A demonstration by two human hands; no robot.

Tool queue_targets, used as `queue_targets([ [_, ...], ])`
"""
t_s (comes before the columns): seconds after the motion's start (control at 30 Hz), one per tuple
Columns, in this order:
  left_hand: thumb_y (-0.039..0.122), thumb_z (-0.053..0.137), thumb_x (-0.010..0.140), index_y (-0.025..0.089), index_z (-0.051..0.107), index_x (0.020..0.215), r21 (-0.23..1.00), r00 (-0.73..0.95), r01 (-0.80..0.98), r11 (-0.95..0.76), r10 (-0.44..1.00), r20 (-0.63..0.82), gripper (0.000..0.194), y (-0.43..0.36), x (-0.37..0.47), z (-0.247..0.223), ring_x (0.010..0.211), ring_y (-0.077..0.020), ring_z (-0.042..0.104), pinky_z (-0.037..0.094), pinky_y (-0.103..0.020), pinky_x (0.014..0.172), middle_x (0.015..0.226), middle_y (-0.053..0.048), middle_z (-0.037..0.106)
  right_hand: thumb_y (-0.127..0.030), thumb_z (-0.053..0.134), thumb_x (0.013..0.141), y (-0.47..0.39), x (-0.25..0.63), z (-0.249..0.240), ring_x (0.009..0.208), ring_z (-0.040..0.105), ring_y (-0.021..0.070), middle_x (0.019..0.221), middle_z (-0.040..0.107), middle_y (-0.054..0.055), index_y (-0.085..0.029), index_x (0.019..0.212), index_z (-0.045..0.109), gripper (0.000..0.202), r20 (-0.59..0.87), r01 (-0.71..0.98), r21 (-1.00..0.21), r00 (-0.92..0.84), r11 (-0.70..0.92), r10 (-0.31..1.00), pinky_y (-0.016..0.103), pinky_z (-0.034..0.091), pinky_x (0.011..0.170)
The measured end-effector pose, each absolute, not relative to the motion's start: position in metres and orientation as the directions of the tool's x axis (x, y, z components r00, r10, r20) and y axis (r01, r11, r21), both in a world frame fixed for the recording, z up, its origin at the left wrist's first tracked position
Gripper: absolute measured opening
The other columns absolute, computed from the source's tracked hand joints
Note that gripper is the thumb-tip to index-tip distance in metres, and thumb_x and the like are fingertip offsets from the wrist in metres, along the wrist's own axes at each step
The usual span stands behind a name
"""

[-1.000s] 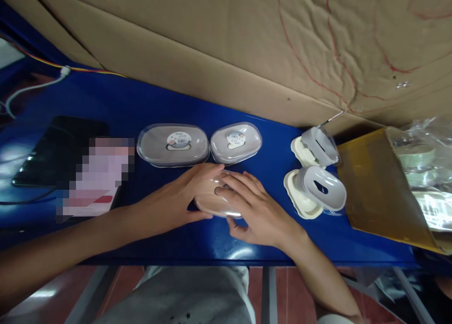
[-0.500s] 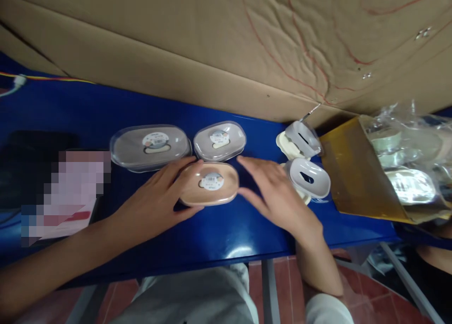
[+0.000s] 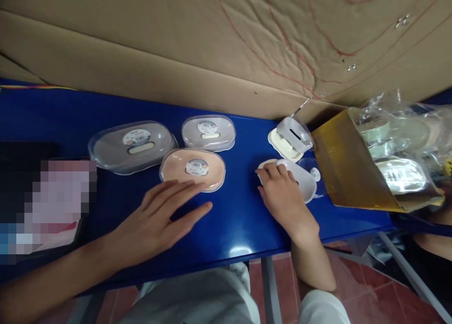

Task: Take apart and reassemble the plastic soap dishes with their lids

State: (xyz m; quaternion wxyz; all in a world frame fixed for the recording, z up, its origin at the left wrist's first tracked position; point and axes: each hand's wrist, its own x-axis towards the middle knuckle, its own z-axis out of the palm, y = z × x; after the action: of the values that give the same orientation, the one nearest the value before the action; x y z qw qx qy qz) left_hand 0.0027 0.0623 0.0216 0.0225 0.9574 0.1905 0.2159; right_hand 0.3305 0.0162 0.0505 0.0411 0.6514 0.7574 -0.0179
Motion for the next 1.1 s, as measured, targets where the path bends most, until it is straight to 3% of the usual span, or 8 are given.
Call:
queue_targets([
  [0.1, 0.0, 0.058, 0.097, 0.022, 0.065, 0.14, 0.13, 0.898, 0.188, -0.973, 0.224, 0.378, 0.049, 0.056, 0.004, 0.024, 0.147, -0.0262, 0.057, 0.045, -0.046, 0.125, 0.156, -0.012, 0.063, -0.018, 0.052, 0.106, 0.016, 0.309, 0.06, 0.127, 0.063, 0.0337, 0.138, 0.069, 0.012, -0.023, 0.139, 0.066, 0.036, -0.08, 0.942, -0.161, -0.309, 0.294, 0.948, 0.058, 0.057, 0.109],
  [0.23, 0.001, 0.059, 0.097, 0.018, 0.065, 0.143, 0.209, 0.929, 0.074, -0.975, 0.144, 0.342, 0.049, 0.052, 0.005, 0.018, 0.135, -0.0247, 0.067, 0.052, -0.038, 0.118, 0.151, -0.012, 0.067, -0.033, 0.061, 0.108, 0.008, 0.305, 0.081, 0.15, 0.052, 0.0277, 0.161, 0.055, 0.006, -0.035, 0.15, 0.057, 0.042, -0.035, 0.784, -0.416, -0.52, 0.461, 0.854, 0.051, 0.05, 0.122],
  [0.4, 0.007, 0.063, 0.099, 0.017, 0.056, 0.155, 0.293, 0.93, 0.179, -0.939, 0.259, 0.261, 0.057, 0.05, 0.013, 0.005, 0.153, -0.0299, 0.053, 0.044, -0.042, 0.128, 0.167, -0.017, 0.052, -0.049, 0.08, 0.093, 0.002, 0.334, 0.077, 0.167, 0.023, 0.0411, 0.181, 0.025, 0.009, -0.039, 0.167, 0.036, 0.087, -0.083, 0.914, -0.272, -0.334, 0.302, 0.939, 0.073, 0.026, 0.13],
  [0.5, 0.024, 0.068, 0.103, 0.017, 0.051, 0.159, 0.357, 0.914, 0.238, -0.903, 0.333, 0.233, 0.059, 0.055, 0.017, 0.0, 0.162, -0.0323, 0.039, 0.036, -0.048, 0.133, 0.171, -0.02, 0.043, -0.048, 0.077, 0.095, 0.006, 0.343, 0.058, 0.166, 0.025, 0.0412, 0.181, 0.025, 0.013, -0.038, 0.17, 0.029, 0.09, -0.167, 0.953, -0.222, -0.244, 0.205, 0.955, 0.074, 0.032, 0.127],
  [0.6, 0.034, 0.071, 0.103, 0.019, 0.047, 0.162, 0.389, 0.881, 0.31, -0.868, 0.416, 0.226, 0.066, 0.062, 0.016, -0.002, 0.163, -0.0362, 0.036, 0.037, -0.054, 0.131, 0.174, -0.022, 0.039, -0.045, 0.071, 0.1, 0.012, 0.337, 0.046, 0.165, 0.031, 0.0381, 0.18, 0.027, 0.015, -0.035, 0.17, 0.031, 0.081, -0.172, 0.938, -0.27, -0.27, 0.219, 0.947, 0.067, 0.04, 0.126],
  [0.8, 0.025, 0.064, 0.105, 0.022, 0.059, 0.148, 0.317, 0.866, 0.35, -0.882, 0.433, 0.249, 0.043, 0.068, 0.015, 0.006, 0.149, -0.0357, 0.055, 0.05, -0.054, 0.12, 0.159, -0.019, 0.055, -0.047, 0.071, 0.101, 0.017, 0.327, 0.055, 0.165, 0.032, 0.0357, 0.179, 0.03, 0.011, -0.036, 0.167, 0.039, 0.074, -0.161, 0.864, -0.383, -0.41, 0.326, 0.898, 0.063, 0.04, 0.128],
  [0.97, 0.025, 0.068, 0.104, 0.027, 0.06, 0.148, 0.268, 0.892, 0.302, -0.915, 0.371, 0.257, 0.045, 0.061, 0.021, 0.011, 0.152, -0.0333, 0.049, 0.041, -0.056, 0.125, 0.164, -0.014, 0.052, -0.063, 0.064, 0.102, 0.022, 0.346, 0.066, 0.161, 0.039, 0.038, 0.168, 0.048, 0.014, -0.031, 0.161, 0.049, 0.069, -0.034, 0.919, -0.332, -0.238, 0.213, 0.971, 0.064, 0.04, 0.127],
  [1.1, 0.015, 0.061, 0.105, 0.021, 0.07, 0.131, 0.176, 0.922, 0.245, -0.953, 0.285, 0.261, 0.027, 0.057, 0.024, 0.011, 0.118, -0.0258, 0.068, 0.051, -0.045, 0.107, 0.124, -0.009, 0.075, -0.062, 0.061, 0.104, 0.022, 0.341, 0.067, 0.161, 0.038, 0.0386, 0.171, 0.044, 0.015, -0.03, 0.16, 0.049, 0.066, -0.043, 0.922, -0.331, -0.229, 0.203, 0.972, 0.065, 0.039, 0.127],
])
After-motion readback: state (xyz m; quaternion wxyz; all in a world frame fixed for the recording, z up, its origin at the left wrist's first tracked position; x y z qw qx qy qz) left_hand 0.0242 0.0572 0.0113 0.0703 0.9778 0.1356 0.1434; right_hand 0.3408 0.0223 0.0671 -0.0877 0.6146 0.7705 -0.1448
